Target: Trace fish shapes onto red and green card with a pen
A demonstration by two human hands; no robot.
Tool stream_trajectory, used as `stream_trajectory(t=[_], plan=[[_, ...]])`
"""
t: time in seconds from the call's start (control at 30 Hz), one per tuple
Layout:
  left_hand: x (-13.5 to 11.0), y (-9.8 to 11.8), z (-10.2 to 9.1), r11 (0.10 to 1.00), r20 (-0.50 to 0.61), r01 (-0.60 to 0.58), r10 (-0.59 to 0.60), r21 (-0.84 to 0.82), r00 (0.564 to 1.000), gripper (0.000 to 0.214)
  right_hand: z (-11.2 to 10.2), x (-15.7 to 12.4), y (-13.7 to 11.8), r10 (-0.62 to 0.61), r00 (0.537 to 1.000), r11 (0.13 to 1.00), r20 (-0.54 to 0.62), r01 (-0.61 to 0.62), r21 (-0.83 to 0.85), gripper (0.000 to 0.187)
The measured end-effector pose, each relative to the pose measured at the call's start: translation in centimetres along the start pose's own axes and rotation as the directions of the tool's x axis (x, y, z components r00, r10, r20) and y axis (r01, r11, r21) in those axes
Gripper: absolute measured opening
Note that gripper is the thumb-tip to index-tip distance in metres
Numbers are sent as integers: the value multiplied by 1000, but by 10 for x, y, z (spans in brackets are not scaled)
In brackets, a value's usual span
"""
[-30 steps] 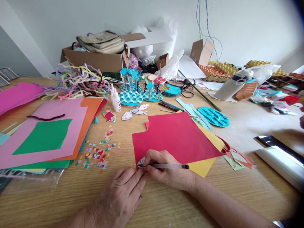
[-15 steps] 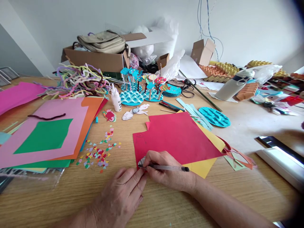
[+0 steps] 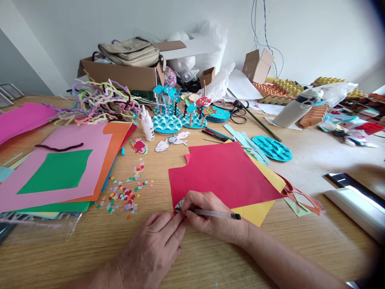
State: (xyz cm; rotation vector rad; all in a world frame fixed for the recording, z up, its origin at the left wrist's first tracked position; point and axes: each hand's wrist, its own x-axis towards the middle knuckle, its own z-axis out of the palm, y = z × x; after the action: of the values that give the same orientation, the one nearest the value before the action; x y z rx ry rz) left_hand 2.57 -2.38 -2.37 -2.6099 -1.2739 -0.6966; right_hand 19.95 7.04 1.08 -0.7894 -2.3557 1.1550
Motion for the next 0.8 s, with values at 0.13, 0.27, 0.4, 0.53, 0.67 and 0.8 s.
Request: stream_trajectory(t=[0.13, 0.27, 0.4, 0.53, 0.67, 0.8], plan=[[-1, 0, 1, 1000, -9, 8, -8, -7, 1000, 34, -1, 1, -1, 10, 1000, 1000, 11, -10, 0, 15], [-2, 0, 2, 1000, 0, 9, -9, -12, 1000, 33, -1, 1, -1, 19, 1000, 1000, 7, -19, 3, 14], [-1, 0, -1, 1000, 30, -4, 4, -6, 1000, 34, 0, 0, 0, 30, 1000, 999, 7, -30, 17, 16], [0, 0, -4, 1000, 36, 0, -1, 9, 999, 35, -2, 1, -1, 50, 999, 997, -12, -49, 53, 14], [1, 1, -4, 1000, 32, 2, -2, 4, 999, 32, -3, 1, -2, 54, 999, 998, -8, -54, 43, 14], [-1, 1, -2, 1000, 33, 1, -1, 5, 999, 32, -2, 0, -1, 50, 999, 998, 16, -50, 24, 16]])
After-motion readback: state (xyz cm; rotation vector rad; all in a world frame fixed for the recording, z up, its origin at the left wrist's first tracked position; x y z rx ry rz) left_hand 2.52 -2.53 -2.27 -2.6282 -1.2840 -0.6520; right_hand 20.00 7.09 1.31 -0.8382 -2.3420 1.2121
